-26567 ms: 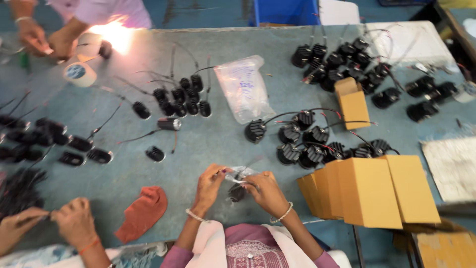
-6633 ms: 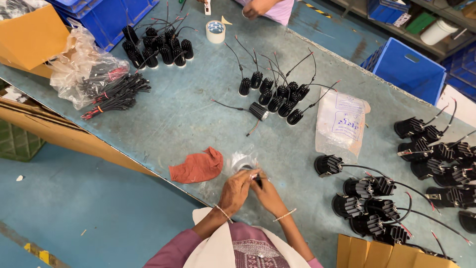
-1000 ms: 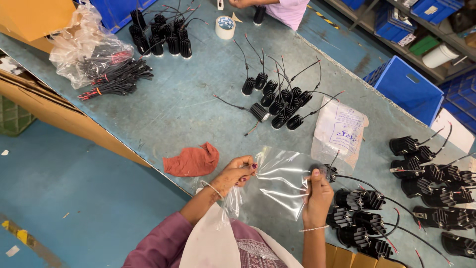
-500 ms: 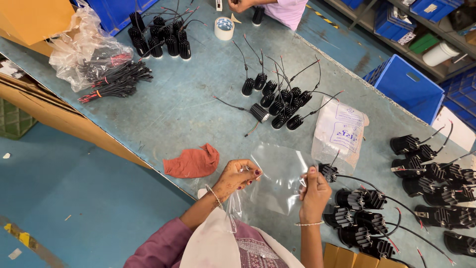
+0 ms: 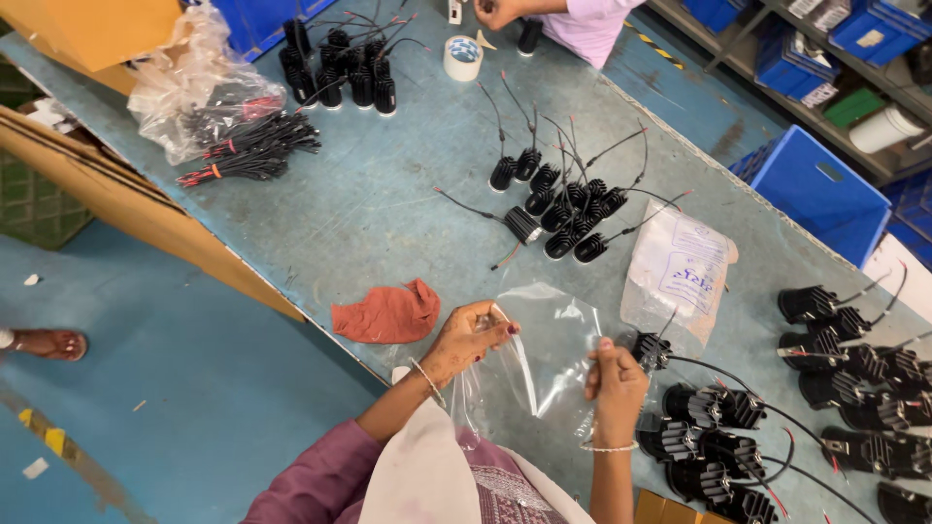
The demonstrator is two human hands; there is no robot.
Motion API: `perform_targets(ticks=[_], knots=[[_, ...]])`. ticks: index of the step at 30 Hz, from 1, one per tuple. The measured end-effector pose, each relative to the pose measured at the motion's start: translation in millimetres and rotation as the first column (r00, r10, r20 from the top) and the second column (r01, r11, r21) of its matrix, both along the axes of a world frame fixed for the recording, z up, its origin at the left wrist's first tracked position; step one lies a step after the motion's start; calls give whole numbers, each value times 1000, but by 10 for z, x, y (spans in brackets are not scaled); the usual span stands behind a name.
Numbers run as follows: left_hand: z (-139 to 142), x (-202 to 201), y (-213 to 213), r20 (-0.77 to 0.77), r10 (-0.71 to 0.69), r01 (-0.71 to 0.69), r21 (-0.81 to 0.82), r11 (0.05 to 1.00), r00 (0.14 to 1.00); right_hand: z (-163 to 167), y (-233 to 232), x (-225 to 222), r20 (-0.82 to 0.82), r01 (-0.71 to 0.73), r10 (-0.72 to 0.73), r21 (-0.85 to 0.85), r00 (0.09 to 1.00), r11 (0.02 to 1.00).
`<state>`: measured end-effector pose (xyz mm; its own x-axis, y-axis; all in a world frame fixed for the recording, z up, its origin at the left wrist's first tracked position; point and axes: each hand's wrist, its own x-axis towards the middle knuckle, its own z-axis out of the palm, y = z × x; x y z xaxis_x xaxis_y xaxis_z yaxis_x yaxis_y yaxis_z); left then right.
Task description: The person picks up small black electronic components with wires from a table and places them into small cardboard boxes. They then close the boxes and set them aside. The person also handles clear plastic bags, placing components inside them.
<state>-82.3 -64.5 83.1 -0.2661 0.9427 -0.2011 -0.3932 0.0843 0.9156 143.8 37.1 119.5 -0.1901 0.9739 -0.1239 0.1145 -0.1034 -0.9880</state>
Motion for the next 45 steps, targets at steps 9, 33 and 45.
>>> perform_targets(ticks=[9, 33, 45], knots=[[-22, 56, -45, 81, 106, -105, -10, 994, 991, -112, 49, 48, 74, -91, 92, -24, 993, 996], [-24, 348, -197, -233, 162, -155, 47, 987, 959, 327, -545, -285, 323, -423, 336, 252, 885, 870], [15, 329, -214, -87, -16, 30, 165, 986, 996, 199, -484, -251, 193, -497, 478, 59, 857, 866]])
